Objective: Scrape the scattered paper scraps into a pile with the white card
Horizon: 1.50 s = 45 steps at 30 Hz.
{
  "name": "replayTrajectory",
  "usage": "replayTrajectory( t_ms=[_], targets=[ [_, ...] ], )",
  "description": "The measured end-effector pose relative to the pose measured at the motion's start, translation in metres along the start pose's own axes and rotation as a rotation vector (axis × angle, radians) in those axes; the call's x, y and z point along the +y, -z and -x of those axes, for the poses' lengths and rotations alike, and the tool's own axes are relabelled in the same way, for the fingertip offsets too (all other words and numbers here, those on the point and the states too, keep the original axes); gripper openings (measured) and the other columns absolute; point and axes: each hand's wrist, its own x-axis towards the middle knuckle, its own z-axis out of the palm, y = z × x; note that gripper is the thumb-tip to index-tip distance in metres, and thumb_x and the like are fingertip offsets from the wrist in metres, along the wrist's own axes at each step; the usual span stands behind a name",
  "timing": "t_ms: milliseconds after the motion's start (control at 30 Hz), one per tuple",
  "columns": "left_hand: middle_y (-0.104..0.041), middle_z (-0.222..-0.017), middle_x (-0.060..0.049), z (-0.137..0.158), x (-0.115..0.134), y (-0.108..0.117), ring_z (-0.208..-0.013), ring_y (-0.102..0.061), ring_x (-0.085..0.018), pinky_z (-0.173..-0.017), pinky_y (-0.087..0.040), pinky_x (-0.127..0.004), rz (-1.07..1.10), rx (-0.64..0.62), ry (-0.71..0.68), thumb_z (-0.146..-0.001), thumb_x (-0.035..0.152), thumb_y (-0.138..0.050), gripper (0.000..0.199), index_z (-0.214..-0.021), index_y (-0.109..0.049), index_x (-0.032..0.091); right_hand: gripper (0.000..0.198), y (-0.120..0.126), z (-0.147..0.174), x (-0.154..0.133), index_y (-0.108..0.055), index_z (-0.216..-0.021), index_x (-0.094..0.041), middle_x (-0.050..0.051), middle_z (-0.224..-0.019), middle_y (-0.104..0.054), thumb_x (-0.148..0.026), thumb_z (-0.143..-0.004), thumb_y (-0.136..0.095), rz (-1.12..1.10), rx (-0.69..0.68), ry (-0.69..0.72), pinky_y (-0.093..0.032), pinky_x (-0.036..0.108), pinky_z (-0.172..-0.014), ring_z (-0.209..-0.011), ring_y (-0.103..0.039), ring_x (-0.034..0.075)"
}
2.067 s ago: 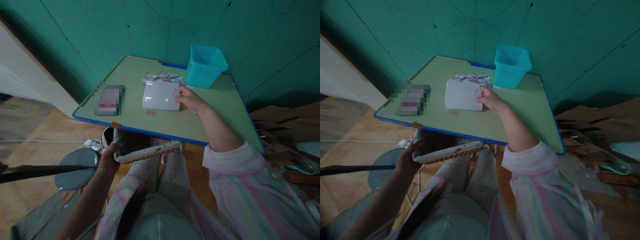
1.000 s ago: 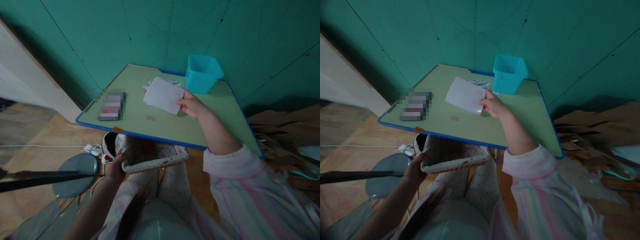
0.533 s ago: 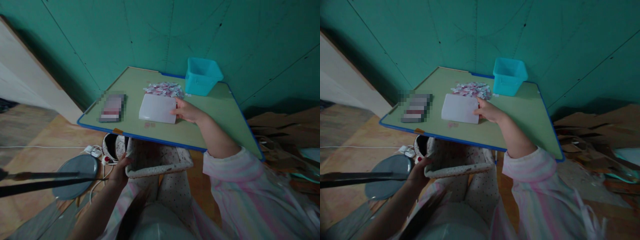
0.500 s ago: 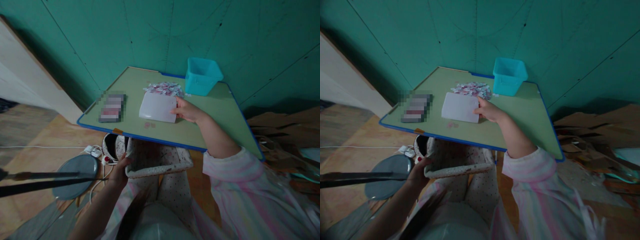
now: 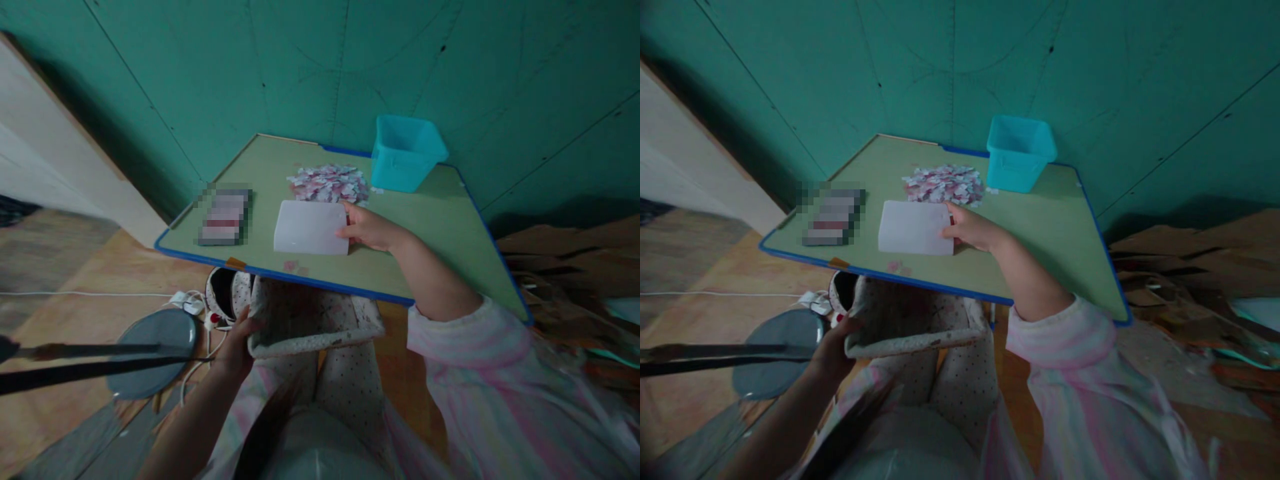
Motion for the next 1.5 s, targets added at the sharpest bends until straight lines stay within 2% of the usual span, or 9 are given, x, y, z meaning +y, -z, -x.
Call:
replayTrajectory(
  t_ms=[100,233,433,633,700,900,1100,1333,1500],
  targets=[
    [-0.067,-0.060,0.003,0.000,0.000,0.001,-0.045,-0.056,-0.013,-0.039,-0.042,-0.022,0.003,-0.034,-0.002,-0.052,0.015,-0.057,0.032,-0.083,-0.063,0.018,0.048,-0.002,0.001,0.000,-0.042,-0.105,-0.022,0.001,-0.095,-0.058,-0.007,-0.062,-0.057,-0.010,-0.078,-0.015,-0.048,0.021,-0.054,-0.073,-0.056,0.011],
    [-0.068,-0.062,0.002,0.001,0.001,0.002,-0.046,-0.057,-0.013,-0.043,-0.044,-0.023,-0.001,-0.065,-0.002,-0.054,0.015,-0.056,0.032,-0.085,-0.063,0.017,0.048,-0.005,0.002,-0.002,-0.041,-0.106,-0.022,0.002,-0.098,-0.057,-0.008,-0.062,-0.056,-0.015,-0.036,0.003,-0.049,0.022,-0.058,-0.077,-0.056,0.011],
    [-0.069,-0.063,0.002,0.002,0.003,0.001,-0.043,-0.056,-0.012,-0.043,-0.045,-0.023,-0.003,-0.081,-0.011,-0.055,0.015,-0.056,0.031,-0.085,-0.063,0.017,0.045,-0.008,0.001,-0.002,-0.042,-0.103,-0.021,0.001,-0.090,-0.056,-0.010,-0.062,-0.057,0.080,-0.035,0.029,-0.045,0.019,-0.050,-0.071,-0.054,0.011],
    [-0.068,-0.062,0.002,0.005,0.005,-0.002,-0.044,-0.057,-0.013,-0.042,-0.046,-0.022,0.003,-0.085,-0.008,-0.054,0.015,-0.058,0.033,-0.086,-0.063,0.017,0.039,-0.005,-0.001,0.001,-0.046,-0.098,-0.018,0.001,-0.091,-0.058,-0.010,-0.062,-0.059,0.174,-0.071,0.089,-0.047,0.023,-0.064,-0.079,-0.055,0.012],
    [-0.069,-0.063,0.002,0.005,0.005,-0.002,-0.044,-0.057,-0.013,-0.041,-0.045,-0.022,0.003,-0.087,-0.001,-0.054,0.016,-0.058,0.036,-0.089,-0.063,0.017,0.039,-0.003,-0.001,0.001,-0.046,-0.097,-0.018,0.001,-0.091,-0.058,-0.010,-0.061,-0.059,0.199,-0.089,0.079,-0.048,0.023,-0.062,-0.078,-0.055,0.012],
    [-0.068,-0.063,0.002,0.003,0.003,0.000,-0.048,-0.059,-0.014,-0.045,-0.047,-0.023,0.012,-0.081,0.007,-0.056,0.015,-0.057,0.033,-0.088,-0.063,0.017,0.035,-0.002,0.001,-0.001,-0.046,-0.093,-0.017,0.000,-0.080,-0.057,-0.014,-0.062,-0.061,0.288,-0.123,0.043,-0.042,0.017,-0.042,-0.060,-0.052,0.008],
    [-0.070,-0.067,0.001,0.000,0.001,0.002,-0.049,-0.060,-0.015,-0.049,-0.049,-0.025,0.010,-0.089,0.012,-0.058,0.014,-0.055,0.036,-0.093,-0.061,0.017,0.032,0.000,0.002,0.000,-0.048,-0.090,-0.015,-0.001,-0.074,-0.056,-0.015,-0.063,-0.063,0.323,-0.176,-0.003,-0.048,0.022,-0.046,-0.056,-0.054,0.009],
    [-0.069,-0.063,0.001,0.001,0.001,0.002,-0.047,-0.059,-0.015,-0.048,-0.049,-0.025,0.014,-0.093,0.013,-0.058,0.013,-0.054,0.035,-0.092,-0.062,0.017,0.031,-0.003,0.007,-0.006,-0.051,-0.094,-0.014,0.002,-0.079,-0.061,-0.018,-0.065,-0.062,0.266,-0.219,-0.109,-0.051,0.023,-0.049,-0.060,-0.058,0.011],
    [-0.070,-0.068,0.000,0.001,0.001,0.002,-0.053,-0.061,-0.017,-0.049,-0.048,-0.026,0.029,-0.091,0.016,-0.059,0.015,-0.055,0.034,-0.092,-0.062,0.016,0.037,-0.003,0.009,-0.008,-0.053,-0.100,-0.017,0.001,-0.082,-0.062,-0.015,-0.064,-0.063,0.209,-0.307,-0.141,-0.053,0.023,-0.052,-0.066,-0.060,0.011]
  ],
)
